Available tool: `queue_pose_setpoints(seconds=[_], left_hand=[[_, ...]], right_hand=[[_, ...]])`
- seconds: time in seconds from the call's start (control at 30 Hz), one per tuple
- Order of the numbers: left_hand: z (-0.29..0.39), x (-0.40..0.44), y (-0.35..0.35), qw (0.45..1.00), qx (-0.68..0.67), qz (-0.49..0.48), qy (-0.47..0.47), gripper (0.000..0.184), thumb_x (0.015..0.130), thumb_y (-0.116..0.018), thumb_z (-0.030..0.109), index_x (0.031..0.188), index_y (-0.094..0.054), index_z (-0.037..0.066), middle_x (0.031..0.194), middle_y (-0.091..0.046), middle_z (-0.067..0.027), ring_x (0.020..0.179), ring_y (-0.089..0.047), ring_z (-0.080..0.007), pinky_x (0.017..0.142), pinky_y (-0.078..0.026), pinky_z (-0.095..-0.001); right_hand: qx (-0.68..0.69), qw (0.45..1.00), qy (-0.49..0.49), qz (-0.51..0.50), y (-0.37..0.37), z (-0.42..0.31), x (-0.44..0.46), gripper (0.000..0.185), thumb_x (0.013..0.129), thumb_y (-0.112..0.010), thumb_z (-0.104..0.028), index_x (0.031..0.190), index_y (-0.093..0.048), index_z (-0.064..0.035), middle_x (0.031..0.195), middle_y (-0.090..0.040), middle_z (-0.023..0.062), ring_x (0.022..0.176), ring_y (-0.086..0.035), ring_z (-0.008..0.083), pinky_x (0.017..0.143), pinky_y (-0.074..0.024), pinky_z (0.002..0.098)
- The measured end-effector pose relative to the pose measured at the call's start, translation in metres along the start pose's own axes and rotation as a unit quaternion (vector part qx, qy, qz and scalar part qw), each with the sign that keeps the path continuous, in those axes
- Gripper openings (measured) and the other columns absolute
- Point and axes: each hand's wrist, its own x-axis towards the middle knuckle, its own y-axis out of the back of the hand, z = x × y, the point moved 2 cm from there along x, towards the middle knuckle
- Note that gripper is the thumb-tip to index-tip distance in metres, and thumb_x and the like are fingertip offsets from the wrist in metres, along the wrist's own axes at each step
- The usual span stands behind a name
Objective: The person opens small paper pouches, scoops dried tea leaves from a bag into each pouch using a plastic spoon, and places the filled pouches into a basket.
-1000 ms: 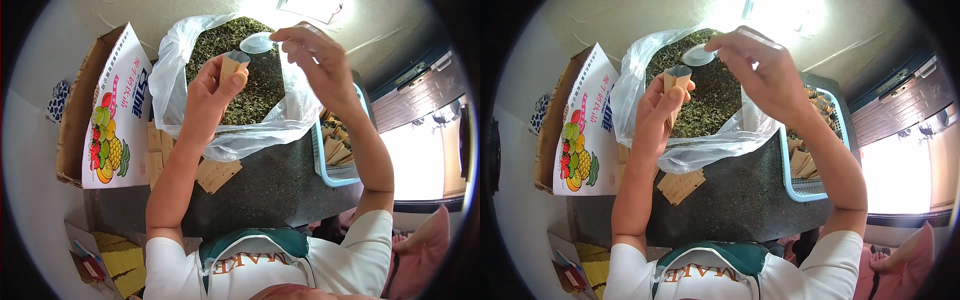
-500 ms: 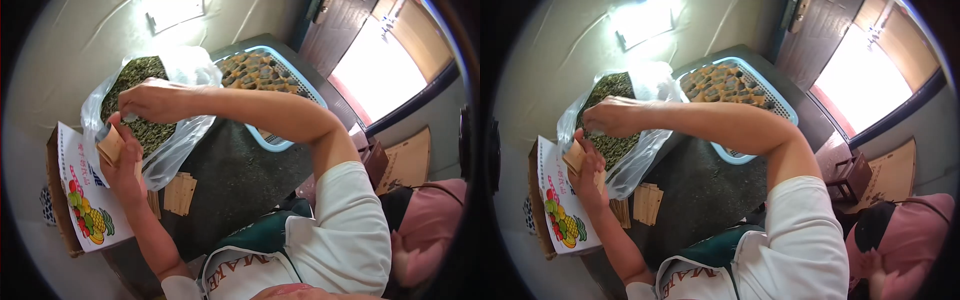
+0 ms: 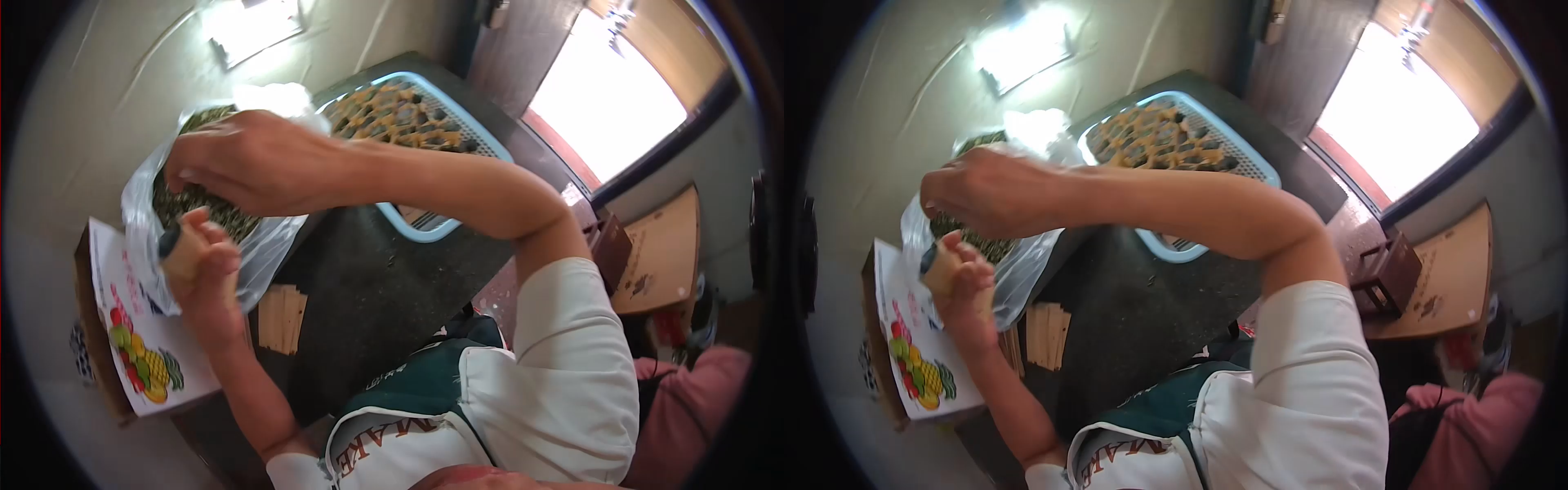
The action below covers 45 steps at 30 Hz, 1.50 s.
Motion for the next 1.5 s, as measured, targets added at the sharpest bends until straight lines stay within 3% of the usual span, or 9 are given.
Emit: queue_pose_setpoints(seconds=[0.2, 0.43, 0.6, 0.67, 0.73, 0.77, 1.13, 1.37, 1.5], left_hand=[[0.0, -0.036, -0.035, 0.986, 0.119, -0.109, 0.051, 0.039, 0.084, -0.076, 0.004, 0.12, -0.06, 0.003, 0.092, -0.063, 0.0023, 0.083, -0.057, -0.0053, 0.073, -0.048, -0.0219], [-0.013, -0.045, -0.058, 0.98, 0.015, -0.192, 0.055, 0.045, 0.079, -0.079, 0.003, 0.12, -0.059, 0.001, 0.098, -0.062, -0.0004, 0.088, -0.057, -0.007, 0.078, -0.046, -0.0228], [-0.024, -0.054, -0.064, 0.976, 0.055, -0.209, 0.019, 0.039, 0.085, -0.074, 0.005, 0.121, -0.058, 0.002, 0.092, -0.064, -0.003, 0.084, -0.059, -0.0091, 0.073, -0.048, -0.0255], [-0.029, -0.059, -0.066, 0.975, 0.059, -0.212, 0.007, 0.032, 0.088, -0.071, 0.008, 0.116, -0.057, 0.0, 0.085, -0.063, -0.007, 0.076, -0.061, -0.0125, 0.068, -0.048, -0.0274], [-0.041, -0.068, -0.066, 0.966, 0.056, -0.231, 0.101, 0.025, 0.092, -0.067, 0.011, 0.111, -0.057, -0.002, 0.08, -0.062, -0.0094, 0.07, -0.061, -0.0185, 0.064, -0.048, -0.0299], [-0.047, -0.07, -0.069, 0.967, 0.053, -0.24, 0.063, 0.02, 0.094, -0.063, 0.012, 0.107, -0.057, -0.003, 0.078, -0.061, -0.0109, 0.066, -0.062, -0.0237, 0.061, -0.047, -0.0319], [-0.054, -0.065, -0.108, 0.945, 0.139, -0.297, 0.006, 0.024, 0.088, -0.068, 0.007, 0.11, -0.061, -0.001, 0.09, -0.064, -0.017, 0.08, -0.066, -0.0336, 0.07, -0.051, -0.0358], [-0.075, -0.068, -0.101, 0.928, 0.216, -0.305, 0.003, 0.049, 0.085, -0.073, 0.007, 0.13, -0.055, 0.002, 0.109, -0.066, -0.0133, 0.087, -0.067, -0.0227, 0.079, -0.055, -0.0322], [-0.072, -0.074, -0.082, 0.93, 0.215, -0.29, 0.061, 0.043, 0.085, -0.07, 0.001, 0.126, -0.058, 0.0, 0.108, -0.066, -0.0133, 0.087, -0.066, -0.0177, 0.078, -0.054, -0.0298]], right_hand=[[0.027, 0.986, -0.086, -0.143, 0.033, -0.05, -0.043, 0.02, 0.084, -0.065, -0.006, 0.105, -0.064, -0.0065, 0.081, -0.068, 0.0113, 0.068, -0.069, 0.0286, 0.06, -0.052, 0.0372], [0.01, 0.982, -0.106, -0.155, 0.038, -0.06, -0.075, 0.02, 0.078, -0.071, -0.003, 0.096, -0.064, -0.0094, 0.07, -0.052, 0.0045, 0.054, -0.056, 0.0225, 0.049, -0.0451, 0.0343], [-0.004, 0.987, -0.081, -0.142, 0.042, -0.064, -0.085, 0.019, 0.077, -0.072, -0.002, 0.094, -0.065, -0.007, 0.072, -0.055, 0.0067, 0.056, -0.057, 0.0199, 0.048, -0.0436, 0.0309], [-0.009, 0.988, -0.078, -0.133, 0.045, -0.065, -0.087, 0.017, 0.079, -0.073, -0.003, 0.094, -0.067, -0.0046, 0.074, -0.059, 0.0083, 0.058, -0.058, 0.0173, 0.049, -0.0427, 0.0287], [-0.003, 0.988, -0.107, -0.111, 0.051, -0.068, -0.093, 0.015, 0.079, -0.073, -0.002, 0.093, -0.067, -0.0042, 0.075, -0.06, 0.0087, 0.059, -0.059, 0.0195, 0.051, -0.0443, 0.0294], [-0.007, 0.987, -0.115, -0.114, 0.054, -0.07, -0.095, 0.016, 0.078, -0.072, -0.001, 0.093, -0.067, -0.004, 0.075, -0.06, 0.0092, 0.061, -0.06, 0.0207, 0.052, -0.0451, 0.0298], [-0.078, 0.984, -0.134, -0.088, 0.089, -0.088, -0.117, 0.015, 0.075, -0.071, 0.001, 0.088, -0.067, -0.0058, 0.073, -0.061, 0.0064, 0.061, -0.06, 0.0153, 0.051, -0.0438, 0.0266], [-0.148, 0.967, -0.204, -0.04, 0.128, -0.095, -0.139, 0.017, 0.076, -0.065, 0.006, 0.09, -0.066, -0.0034, 0.078, -0.061, 0.0059, 0.062, -0.055, 0.0115, 0.051, -0.0395, 0.0242], [-0.291, 0.906, -0.308, -0.012, 0.184, -0.087, -0.166, 0.012, 0.087, -0.063, 0.006, 0.094, -0.066, -0.0025, 0.081, -0.061, 0.0011, 0.064, -0.05, 0.0026, 0.051, -0.0342, 0.0197]])
